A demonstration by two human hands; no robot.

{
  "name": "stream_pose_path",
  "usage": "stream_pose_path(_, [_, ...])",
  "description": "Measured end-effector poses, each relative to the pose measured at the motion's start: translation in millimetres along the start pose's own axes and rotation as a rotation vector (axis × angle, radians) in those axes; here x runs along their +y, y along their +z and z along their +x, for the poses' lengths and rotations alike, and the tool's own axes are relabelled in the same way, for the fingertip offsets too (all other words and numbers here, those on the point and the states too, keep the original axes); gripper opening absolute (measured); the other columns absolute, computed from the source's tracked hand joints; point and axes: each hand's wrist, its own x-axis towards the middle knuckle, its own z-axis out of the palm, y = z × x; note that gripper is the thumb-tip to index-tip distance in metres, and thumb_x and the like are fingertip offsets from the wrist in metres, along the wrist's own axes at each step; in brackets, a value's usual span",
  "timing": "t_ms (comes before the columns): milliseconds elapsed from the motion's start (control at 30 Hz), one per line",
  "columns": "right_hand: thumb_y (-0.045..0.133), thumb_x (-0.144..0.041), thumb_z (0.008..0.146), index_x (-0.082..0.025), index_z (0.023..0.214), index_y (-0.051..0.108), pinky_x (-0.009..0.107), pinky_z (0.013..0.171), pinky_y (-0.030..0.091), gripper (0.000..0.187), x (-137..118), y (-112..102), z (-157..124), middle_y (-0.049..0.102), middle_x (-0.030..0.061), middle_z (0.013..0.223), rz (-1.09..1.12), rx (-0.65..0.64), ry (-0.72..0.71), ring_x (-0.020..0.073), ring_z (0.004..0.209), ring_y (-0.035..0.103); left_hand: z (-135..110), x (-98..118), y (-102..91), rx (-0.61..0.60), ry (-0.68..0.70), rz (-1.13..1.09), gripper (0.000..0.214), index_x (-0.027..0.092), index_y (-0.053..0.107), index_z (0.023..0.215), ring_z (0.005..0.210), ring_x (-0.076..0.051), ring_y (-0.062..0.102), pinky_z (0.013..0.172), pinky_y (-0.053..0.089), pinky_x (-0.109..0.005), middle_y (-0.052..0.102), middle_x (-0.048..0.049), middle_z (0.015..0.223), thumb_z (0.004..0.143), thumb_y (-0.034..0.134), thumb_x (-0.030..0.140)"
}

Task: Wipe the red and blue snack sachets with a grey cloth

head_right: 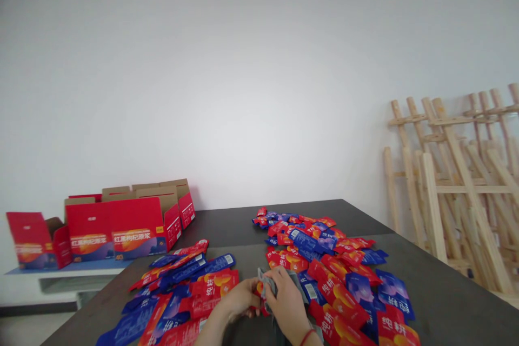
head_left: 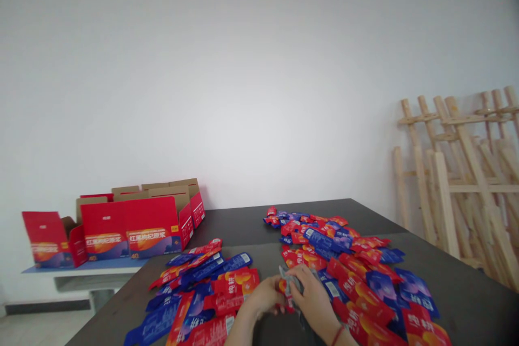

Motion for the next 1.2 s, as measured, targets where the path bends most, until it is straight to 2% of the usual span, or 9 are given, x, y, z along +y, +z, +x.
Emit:
stream_pose_path(133, [0.043, -0.016, 0.078, -0.024, 0.095, 0.061, 0.025, 0.085, 0.04, 0.026, -15, 8, -10, 0.058, 0.0042, 0.102, -0.122, -0.124, -0.085, 0.0171, 0.097, 0.055, 0, -8, 1.3, -0.099, 0.038, -0.203, 0.029, 0.014, 0.063, 0.073, 0.043, -0.007, 0.05, 0.044, 0.037, -0.017, 0.059, 0.0025, 0.054, 0.048, 0.049, 0.008])
stream_pose_path(267, [0.042, -0.018, 0.081, -0.025, 0.096, 0.062, 0.025, 0.083, 0.041, 0.026, -8, 14, -9, 0.057, 0.0048, 0.105, -0.219, -0.113, 0.006, 0.0177, 0.101, 0.054, -1, -12, -2.9, -0.116, 0.033, -0.289, 0.024, 0.013, 0.062, 0.066, 0.045, -0.009, 0.053, 0.043, 0.036, -0.017, 0.061, -0.0009, 0.056, 0.046, 0.049, 0.009])
stream_pose_path(400, [0.041, -0.023, 0.083, -0.025, 0.094, 0.062, 0.025, 0.076, 0.043, 0.024, 5, 11, 2, 0.058, 0.0049, 0.103, -0.289, -0.092, 0.117, 0.0174, 0.094, 0.057, 1, -15, -4.6, -0.023, -0.002, -0.319, 0.022, 0.013, 0.062, 0.066, 0.045, -0.01, 0.054, 0.042, 0.037, -0.018, 0.063, -0.0036, 0.057, 0.048, 0.049, 0.01])
stream_pose_path(667, [0.04, -0.019, 0.081, -0.017, 0.089, 0.062, 0.028, 0.077, 0.042, 0.023, 34, -8, 20, 0.06, 0.0109, 0.1, -0.369, -0.044, 0.293, 0.0197, 0.091, 0.059, 10, -19, -14.2, 0.152, -0.038, -0.438, 0.023, 0.014, 0.06, 0.076, 0.041, -0.009, 0.052, 0.039, 0.032, -0.016, 0.06, -0.0001, 0.049, 0.056, 0.05, 0.012])
stream_pose_path(800, [0.038, -0.023, 0.084, -0.019, 0.09, 0.061, 0.027, 0.076, 0.043, 0.024, 27, -9, 19, 0.06, 0.0089, 0.097, -0.332, -0.026, 0.258, 0.0184, 0.087, 0.06, 14, -20, -18.1, 0.257, -0.063, -0.516, 0.027, 0.014, 0.057, 0.088, 0.043, -0.011, 0.056, 0.04, 0.035, -0.016, 0.063, -0.0014, 0.053, 0.062, 0.055, 0.017])
stream_pose_path(933, [0.039, -0.024, 0.083, -0.024, 0.095, 0.061, 0.024, 0.08, 0.042, 0.024, 2, 8, 7, 0.059, 0.005, 0.103, -0.201, -0.066, 0.029, 0.0163, 0.092, 0.058, 15, -19, -14.7, 0.242, -0.085, -0.503, 0.028, 0.013, 0.056, 0.092, 0.043, -0.012, 0.058, 0.042, 0.039, -0.018, 0.063, -0.0014, 0.054, 0.064, 0.055, 0.019])
stream_pose_path(1000, [0.042, -0.02, 0.08, -0.025, 0.096, 0.06, 0.024, 0.083, 0.041, 0.026, -5, 18, 2, 0.058, 0.0044, 0.105, -0.206, -0.087, -0.026, 0.0167, 0.098, 0.057, 14, -19, -13.7, 0.248, -0.075, -0.453, 0.025, 0.013, 0.058, 0.09, 0.041, -0.011, 0.055, 0.042, 0.039, -0.018, 0.061, -0.0002, 0.051, 0.065, 0.055, 0.02])
stream_pose_path(1100, [0.041, -0.018, 0.079, -0.024, 0.096, 0.059, 0.024, 0.081, 0.042, 0.026, -2, 23, 3, 0.058, 0.0047, 0.103, -0.264, -0.058, 0.056, 0.0171, 0.096, 0.057, 14, -19, -16.2, 0.289, -0.079, -0.37, 0.024, 0.014, 0.059, 0.088, 0.036, -0.009, 0.051, 0.041, 0.037, -0.017, 0.057, 0.0029, 0.044, 0.067, 0.056, 0.023])
stream_pose_path(1200, [0.04, -0.022, 0.082, -0.023, 0.093, 0.06, 0.026, 0.075, 0.043, 0.023, 10, 17, 11, 0.059, 0.006, 0.101, -0.315, -0.055, 0.181, 0.0179, 0.09, 0.059, 13, -18, -22.2, 0.324, -0.095, -0.349, 0.024, 0.014, 0.059, 0.089, 0.034, -0.009, 0.048, 0.039, 0.033, -0.016, 0.055, 0.0042, 0.041, 0.067, 0.056, 0.024])
